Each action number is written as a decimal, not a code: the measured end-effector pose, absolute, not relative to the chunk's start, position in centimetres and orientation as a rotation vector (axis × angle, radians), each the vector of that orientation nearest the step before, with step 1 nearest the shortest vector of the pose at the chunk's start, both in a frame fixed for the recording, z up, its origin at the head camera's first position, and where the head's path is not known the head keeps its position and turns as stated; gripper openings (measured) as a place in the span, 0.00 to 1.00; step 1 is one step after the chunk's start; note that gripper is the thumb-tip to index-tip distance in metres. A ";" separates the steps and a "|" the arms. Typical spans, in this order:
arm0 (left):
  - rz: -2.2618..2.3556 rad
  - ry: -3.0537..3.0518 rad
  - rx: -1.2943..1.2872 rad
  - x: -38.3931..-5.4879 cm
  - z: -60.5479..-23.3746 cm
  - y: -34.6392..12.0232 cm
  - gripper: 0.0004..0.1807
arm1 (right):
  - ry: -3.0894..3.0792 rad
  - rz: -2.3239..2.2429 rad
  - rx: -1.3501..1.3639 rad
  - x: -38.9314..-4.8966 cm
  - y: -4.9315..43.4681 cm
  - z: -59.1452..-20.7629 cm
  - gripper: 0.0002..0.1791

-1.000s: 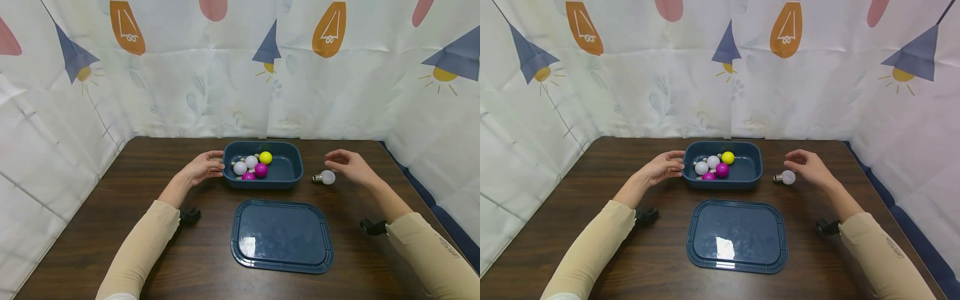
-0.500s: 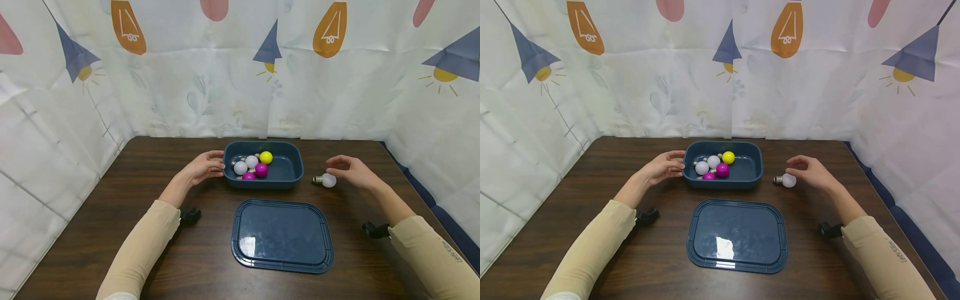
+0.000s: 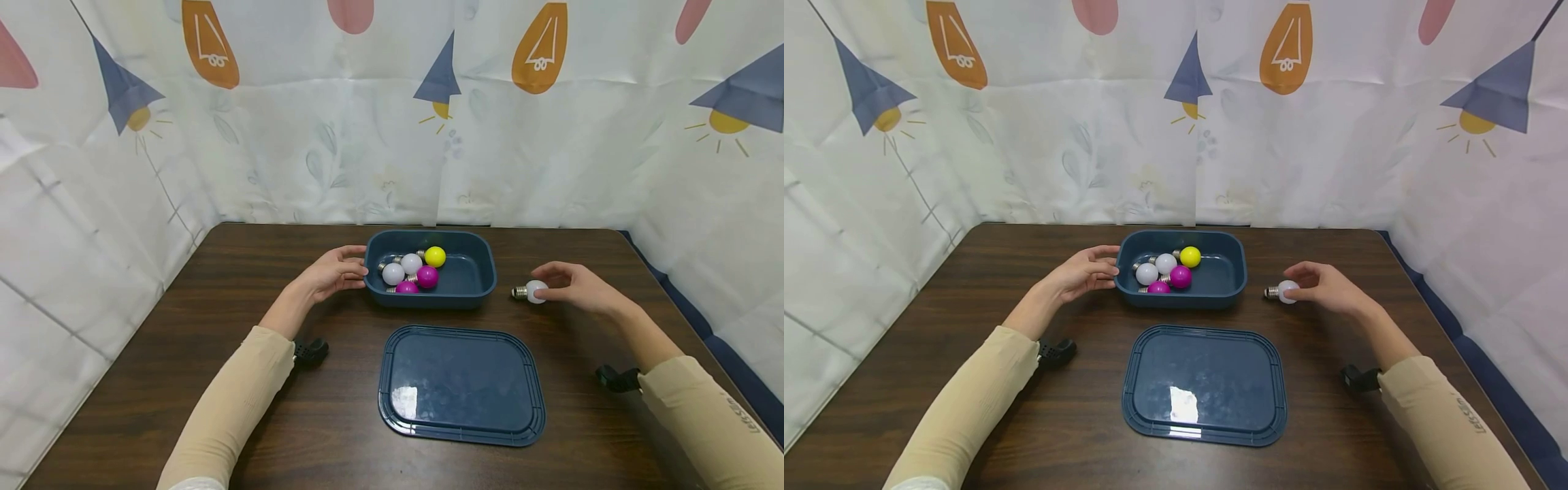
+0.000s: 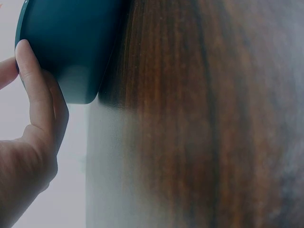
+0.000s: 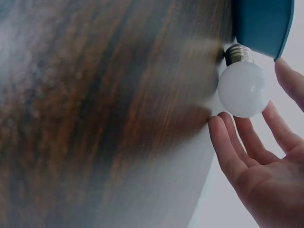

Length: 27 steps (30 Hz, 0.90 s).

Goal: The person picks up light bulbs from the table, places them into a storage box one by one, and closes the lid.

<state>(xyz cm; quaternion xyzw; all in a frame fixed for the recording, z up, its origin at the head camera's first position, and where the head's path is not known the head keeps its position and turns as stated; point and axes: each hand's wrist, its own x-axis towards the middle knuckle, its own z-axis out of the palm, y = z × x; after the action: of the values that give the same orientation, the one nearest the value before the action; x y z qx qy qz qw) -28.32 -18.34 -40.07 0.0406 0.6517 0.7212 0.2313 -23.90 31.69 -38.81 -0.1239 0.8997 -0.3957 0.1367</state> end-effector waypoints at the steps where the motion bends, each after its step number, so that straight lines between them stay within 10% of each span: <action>1: 1.983 1.792 0.112 -28.3 -40.1 -18.3 0.38 | 2.595 -1.155 -0.365 -23.9 31.6 -38.8 0.33; 27: 1.980 1.798 0.112 -28.2 -40.0 -18.4 0.38 | 2.591 -1.180 -0.389 -24.3 31.5 -39.7 0.30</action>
<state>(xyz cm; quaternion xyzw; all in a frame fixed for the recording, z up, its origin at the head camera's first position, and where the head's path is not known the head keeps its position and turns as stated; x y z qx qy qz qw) -28.16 -18.43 -39.95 0.0405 0.6538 0.7197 0.2303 -24.32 31.48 -39.66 -0.1343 0.8936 -0.4070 0.1337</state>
